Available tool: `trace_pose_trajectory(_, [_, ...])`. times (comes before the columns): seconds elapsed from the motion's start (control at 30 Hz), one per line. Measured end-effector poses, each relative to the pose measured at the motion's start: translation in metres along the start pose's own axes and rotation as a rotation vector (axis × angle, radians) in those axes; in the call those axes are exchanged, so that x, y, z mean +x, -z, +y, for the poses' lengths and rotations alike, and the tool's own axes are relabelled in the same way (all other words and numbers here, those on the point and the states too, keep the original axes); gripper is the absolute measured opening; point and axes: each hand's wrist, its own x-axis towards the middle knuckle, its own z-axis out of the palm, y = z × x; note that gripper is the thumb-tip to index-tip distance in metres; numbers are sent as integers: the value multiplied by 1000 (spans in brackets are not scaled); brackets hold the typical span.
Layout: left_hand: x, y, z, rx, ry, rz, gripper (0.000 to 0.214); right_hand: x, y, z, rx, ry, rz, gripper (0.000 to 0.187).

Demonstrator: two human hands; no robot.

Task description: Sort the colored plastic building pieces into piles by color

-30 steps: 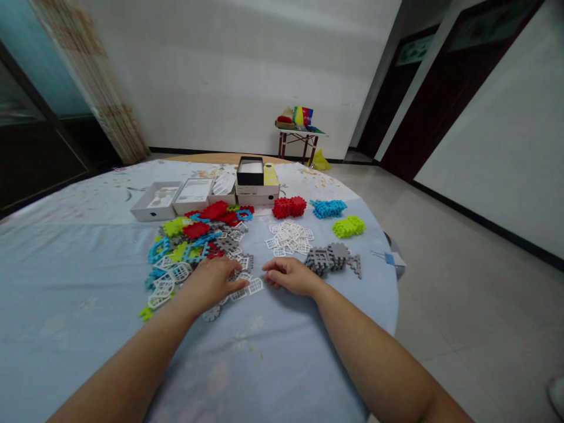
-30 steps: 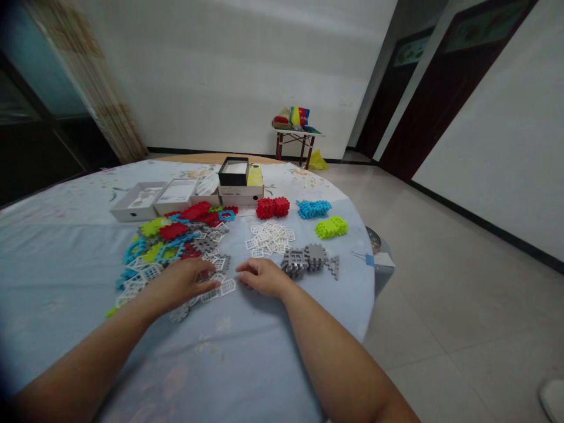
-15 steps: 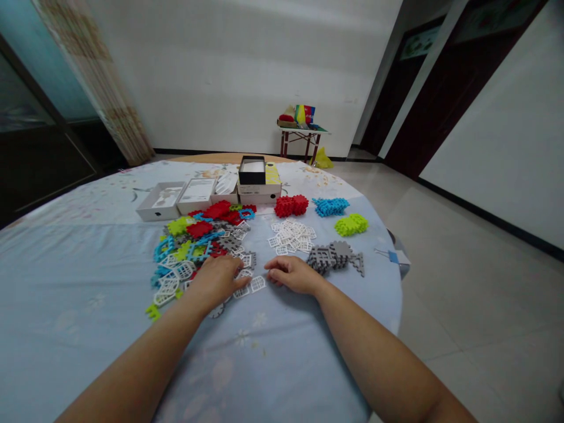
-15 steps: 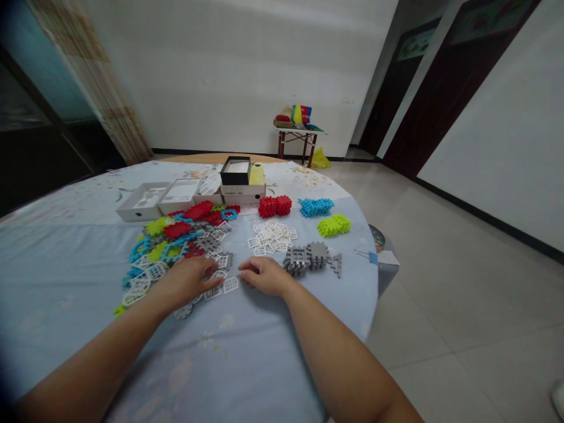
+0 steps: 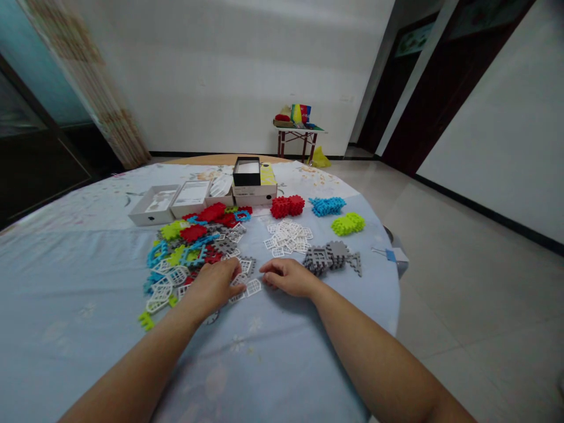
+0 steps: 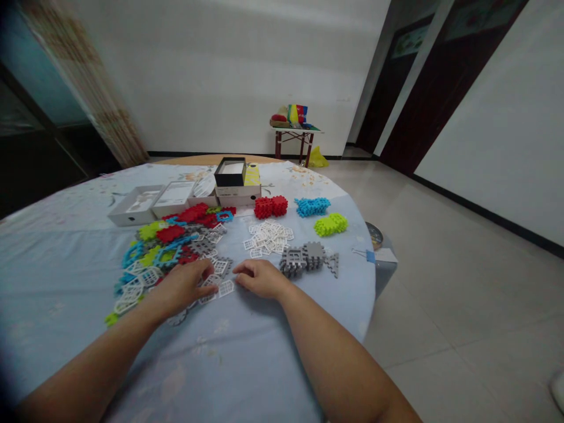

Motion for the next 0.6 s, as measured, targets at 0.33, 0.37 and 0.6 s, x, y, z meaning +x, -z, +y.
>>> trace_pose_trajectory(0.33, [41, 15, 14, -382, -23, 22, 41, -1, 1, -7, -47, 33, 23, 21])
trace_pose_trajectory(0.37, [52, 16, 20, -440, -22, 15, 42, -1, 1, -7, -36, 35, 20, 21])
trace_pose_trajectory(0.6, [100, 28, 46, -808, 135, 195, 67, 0, 0, -2, -19, 50, 6, 21])
